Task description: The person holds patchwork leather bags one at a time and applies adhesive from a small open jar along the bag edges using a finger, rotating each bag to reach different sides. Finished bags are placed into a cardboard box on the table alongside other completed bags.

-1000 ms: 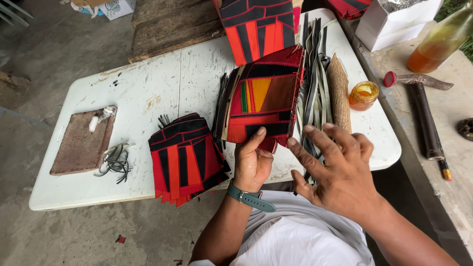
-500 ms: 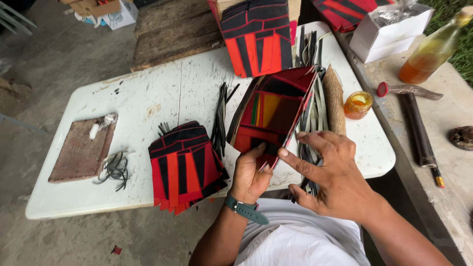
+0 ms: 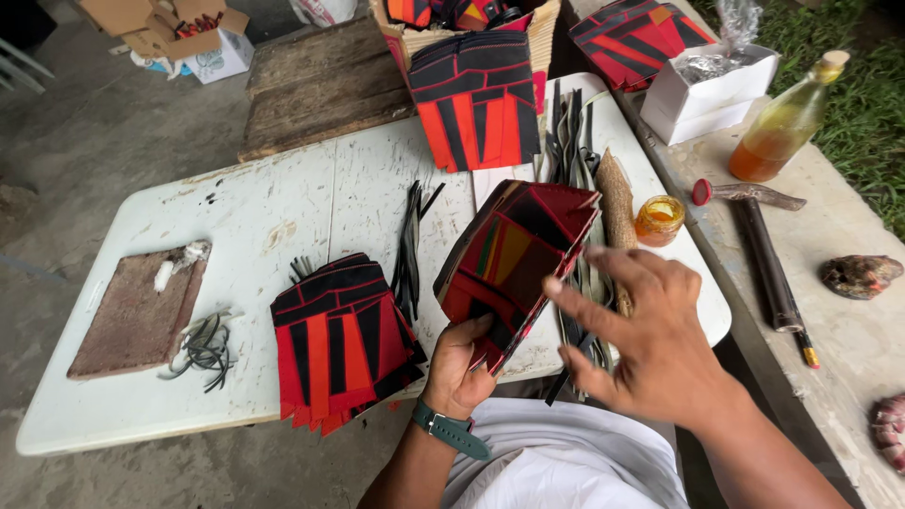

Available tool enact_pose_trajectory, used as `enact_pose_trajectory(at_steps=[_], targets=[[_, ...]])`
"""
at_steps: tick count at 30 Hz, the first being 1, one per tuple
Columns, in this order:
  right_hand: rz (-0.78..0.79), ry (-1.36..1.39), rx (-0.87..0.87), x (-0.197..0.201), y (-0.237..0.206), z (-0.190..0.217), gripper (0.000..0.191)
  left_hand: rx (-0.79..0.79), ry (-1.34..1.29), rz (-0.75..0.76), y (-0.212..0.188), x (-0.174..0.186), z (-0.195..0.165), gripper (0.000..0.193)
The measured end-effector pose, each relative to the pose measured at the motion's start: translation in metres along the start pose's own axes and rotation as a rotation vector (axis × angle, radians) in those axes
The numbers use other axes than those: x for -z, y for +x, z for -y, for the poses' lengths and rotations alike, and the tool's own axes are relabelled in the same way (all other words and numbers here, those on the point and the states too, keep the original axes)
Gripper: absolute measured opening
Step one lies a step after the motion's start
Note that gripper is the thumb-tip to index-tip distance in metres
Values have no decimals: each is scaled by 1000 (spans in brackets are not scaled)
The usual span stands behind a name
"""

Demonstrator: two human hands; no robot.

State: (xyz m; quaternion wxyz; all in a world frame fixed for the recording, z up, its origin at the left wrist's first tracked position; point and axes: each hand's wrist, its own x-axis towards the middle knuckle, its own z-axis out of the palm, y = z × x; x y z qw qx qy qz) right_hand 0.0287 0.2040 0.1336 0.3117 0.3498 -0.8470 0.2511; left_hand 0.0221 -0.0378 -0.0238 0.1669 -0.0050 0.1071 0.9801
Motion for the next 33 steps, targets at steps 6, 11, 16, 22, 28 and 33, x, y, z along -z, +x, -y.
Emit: enact_pose_trajectory(at_steps=[6,11,16,22,28,33], targets=[[-26,3,-109,-2,-6,-31,64,-15,-19,-60,-1,1,2,38],[25,-225,-365,-1,-14,-105,52,-344,322,-88,-9,-20,0,53],[353,-378,-396,-39,-25,-189,57,-608,562,-67,-10,-31,-11,58],[502,-385,-458,-83,-14,-220,60,-660,791,-36,1,-21,-11,39],[544,-367,-445,-79,-10,-227,64,-682,919,4,8,-12,-7,35],[574,-376,-468,-80,-17,-226,62,-674,913,7,7,-11,-5,35]])
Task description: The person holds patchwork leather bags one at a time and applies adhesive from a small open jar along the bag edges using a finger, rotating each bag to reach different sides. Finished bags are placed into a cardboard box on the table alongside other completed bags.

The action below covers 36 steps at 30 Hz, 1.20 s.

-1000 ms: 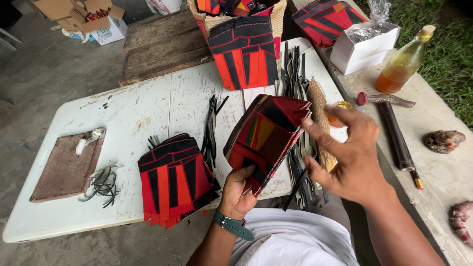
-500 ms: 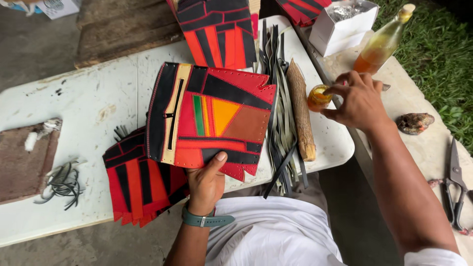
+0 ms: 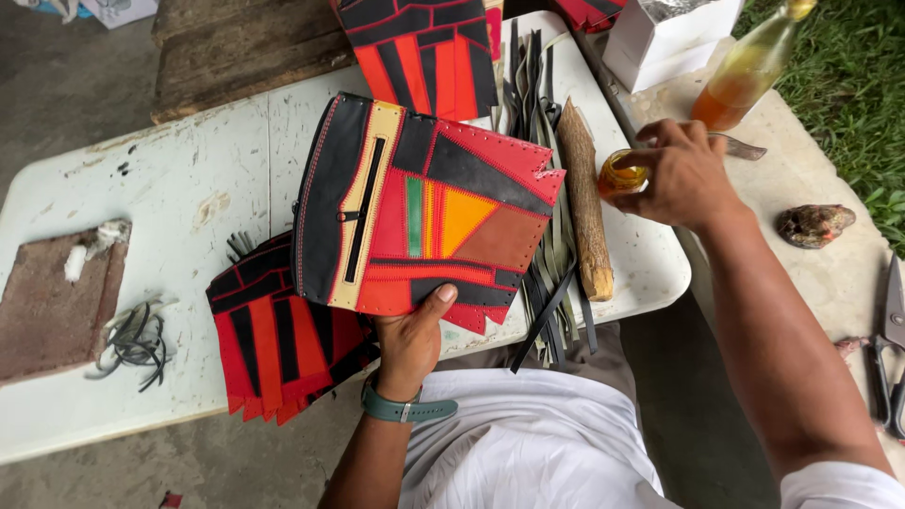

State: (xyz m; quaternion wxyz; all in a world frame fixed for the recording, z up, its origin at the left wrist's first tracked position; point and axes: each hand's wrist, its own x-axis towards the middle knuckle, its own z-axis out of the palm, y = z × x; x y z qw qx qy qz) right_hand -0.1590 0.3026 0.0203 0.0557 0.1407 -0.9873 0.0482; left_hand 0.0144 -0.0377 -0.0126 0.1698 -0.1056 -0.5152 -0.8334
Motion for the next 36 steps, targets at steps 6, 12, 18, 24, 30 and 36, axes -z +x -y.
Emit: enact_pose_trajectory(at_steps=[6,12,18,24,30,36], targets=[[98,-14,-32,11,10,2,60,-36,100,-10,1,1,-4,37],[-135,49,10,9,-38,-2,73,-69,250,24,2,2,-10,33],[-120,124,-39,25,-55,18,52,-37,153,22,2,-3,-11,31],[-290,1063,292,40,-97,59,58,30,-27,29,-2,-2,-8,31],[-283,1171,348,39,-98,86,72,-17,22,52,-10,-5,-11,34],[-332,937,304,50,-92,96,75,-19,13,56,-10,-7,-15,35]])
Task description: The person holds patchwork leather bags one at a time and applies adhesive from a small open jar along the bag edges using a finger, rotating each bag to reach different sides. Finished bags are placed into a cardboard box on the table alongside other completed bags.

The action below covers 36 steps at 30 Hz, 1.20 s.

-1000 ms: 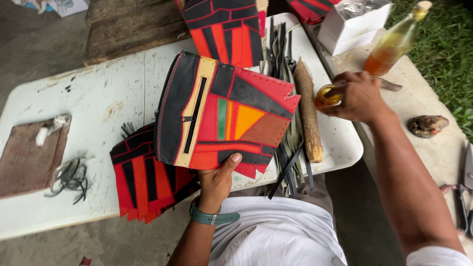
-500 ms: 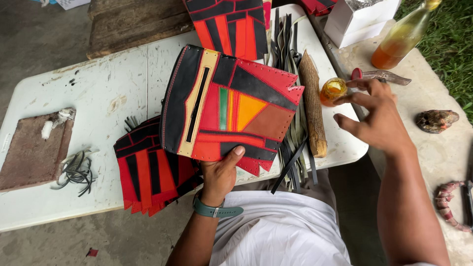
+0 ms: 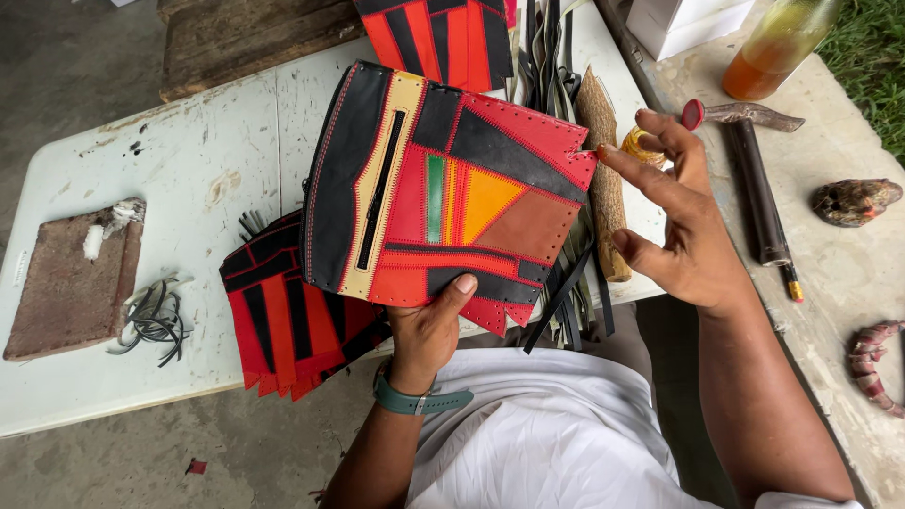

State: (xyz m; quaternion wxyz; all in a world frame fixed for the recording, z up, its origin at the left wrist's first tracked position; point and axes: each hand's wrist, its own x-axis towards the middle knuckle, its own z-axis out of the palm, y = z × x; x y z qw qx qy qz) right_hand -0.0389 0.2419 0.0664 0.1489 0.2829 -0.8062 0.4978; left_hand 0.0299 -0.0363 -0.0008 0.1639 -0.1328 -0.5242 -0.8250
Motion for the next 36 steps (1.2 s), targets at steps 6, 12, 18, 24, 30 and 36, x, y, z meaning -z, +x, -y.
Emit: enact_pose_trajectory(at_steps=[6,12,18,24,30,36], targets=[[-30,-296,76,-4,-3,6,77,-10,18,2,0,-1,-1,35],[-15,-411,107,-9,-9,17,73,-4,-37,-35,1,0,2,37],[-6,-566,149,-19,-12,31,67,-30,-26,-46,1,3,6,36],[90,-561,169,-33,-30,37,56,-23,-71,-95,7,3,4,35],[106,278,-35,-41,-27,19,78,-105,88,-109,7,-3,-3,29],[149,230,-37,-48,-15,10,89,-122,239,-112,7,-8,-9,23]])
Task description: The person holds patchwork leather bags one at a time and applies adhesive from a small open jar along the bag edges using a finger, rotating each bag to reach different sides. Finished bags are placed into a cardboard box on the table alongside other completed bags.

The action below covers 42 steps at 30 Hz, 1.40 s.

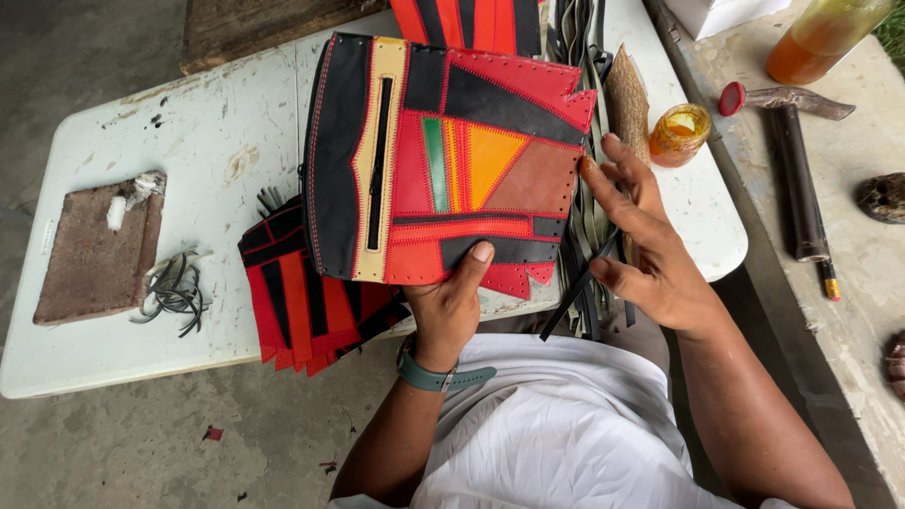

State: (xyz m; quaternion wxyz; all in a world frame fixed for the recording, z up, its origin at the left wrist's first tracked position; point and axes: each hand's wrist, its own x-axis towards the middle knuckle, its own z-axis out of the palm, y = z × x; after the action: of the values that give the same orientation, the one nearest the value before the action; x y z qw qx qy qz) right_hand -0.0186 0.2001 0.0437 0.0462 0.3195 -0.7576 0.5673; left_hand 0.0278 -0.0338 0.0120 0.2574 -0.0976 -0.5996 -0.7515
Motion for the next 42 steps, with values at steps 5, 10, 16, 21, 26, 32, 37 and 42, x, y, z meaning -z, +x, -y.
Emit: enact_pose_trajectory(at_steps=[5,10,16,21,26,32,37,42], targets=[[-9,-493,14,-8,-1,17,92,-12,-3,-7,1,0,1,24],[-27,-683,73,-18,-9,21,84,-30,-19,-28,2,-2,6,24],[-34,-920,114,-34,-30,20,71,-34,-58,-82,4,-5,17,29],[-96,-1056,54,-1,-17,17,45,-139,153,-156,14,-2,19,36],[-227,-1351,-56,89,27,-41,34,-98,43,-142,15,-12,11,37],[-95,-1415,-190,108,32,-81,23,-41,-107,-84,11,-24,4,33],[-80,-1381,-218,105,38,-76,32,-10,-231,-70,15,-25,2,35],[5,-1386,-268,108,48,-83,27,-18,-225,-39,17,-29,-1,31]])
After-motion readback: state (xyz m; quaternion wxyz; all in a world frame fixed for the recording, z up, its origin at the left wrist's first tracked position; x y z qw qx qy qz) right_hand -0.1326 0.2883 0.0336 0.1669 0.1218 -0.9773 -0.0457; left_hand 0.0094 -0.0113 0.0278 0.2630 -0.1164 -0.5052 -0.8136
